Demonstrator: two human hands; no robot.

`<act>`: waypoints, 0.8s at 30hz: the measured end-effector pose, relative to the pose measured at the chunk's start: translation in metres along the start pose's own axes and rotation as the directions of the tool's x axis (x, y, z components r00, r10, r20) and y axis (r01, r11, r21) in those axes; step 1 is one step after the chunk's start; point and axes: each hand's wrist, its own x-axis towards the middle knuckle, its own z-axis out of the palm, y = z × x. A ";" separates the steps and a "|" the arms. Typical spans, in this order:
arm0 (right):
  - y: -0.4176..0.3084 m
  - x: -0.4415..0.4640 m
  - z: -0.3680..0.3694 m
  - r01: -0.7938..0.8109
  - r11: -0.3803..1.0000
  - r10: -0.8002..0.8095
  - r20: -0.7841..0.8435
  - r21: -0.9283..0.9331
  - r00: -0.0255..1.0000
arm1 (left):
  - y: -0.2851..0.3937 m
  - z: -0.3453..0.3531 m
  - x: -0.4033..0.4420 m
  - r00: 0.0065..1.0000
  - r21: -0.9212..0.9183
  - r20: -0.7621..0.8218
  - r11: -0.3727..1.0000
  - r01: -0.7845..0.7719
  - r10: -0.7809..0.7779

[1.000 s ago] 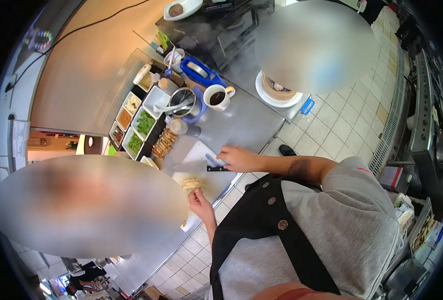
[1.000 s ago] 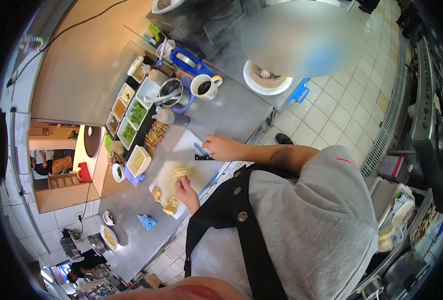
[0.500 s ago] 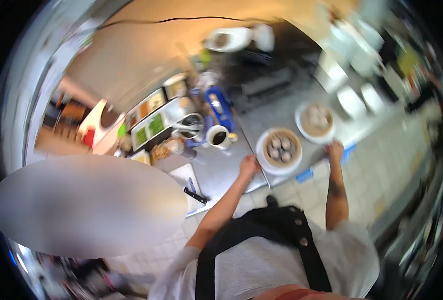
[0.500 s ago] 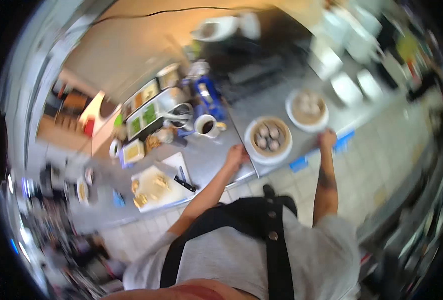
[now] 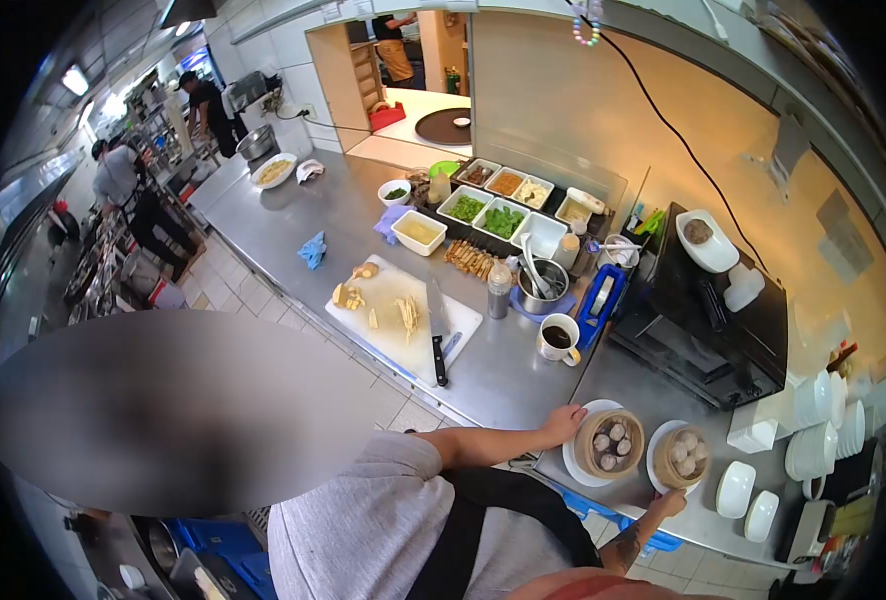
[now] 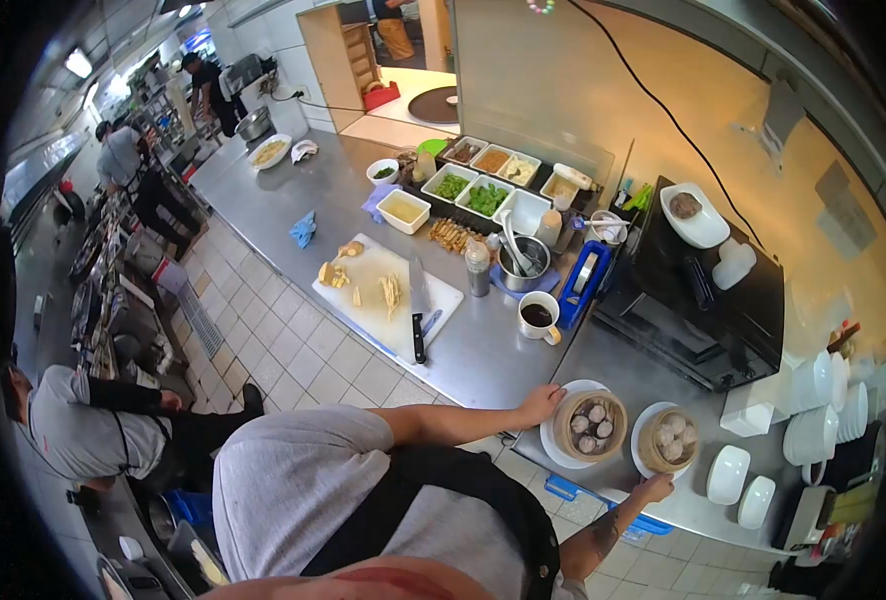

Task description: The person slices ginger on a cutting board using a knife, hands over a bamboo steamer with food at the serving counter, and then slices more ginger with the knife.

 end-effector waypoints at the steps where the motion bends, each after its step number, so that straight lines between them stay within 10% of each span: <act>1: 0.001 0.001 0.000 -0.007 1.000 0.007 0.001 0.012 1.000 | -0.003 0.003 0.000 1.000 -0.071 -0.008 0.997 0.004 -0.004; 16: 0.002 -0.013 -0.041 0.383 0.803 -0.266 0.302 -0.456 0.916 | -0.009 -0.116 -0.042 0.989 -0.714 0.032 0.690 0.123 -0.143; 24: -0.013 -0.204 0.014 0.604 0.751 -0.314 0.660 -0.267 0.682 | -0.057 -0.310 -0.104 0.895 -0.744 -0.386 0.649 -0.160 -0.222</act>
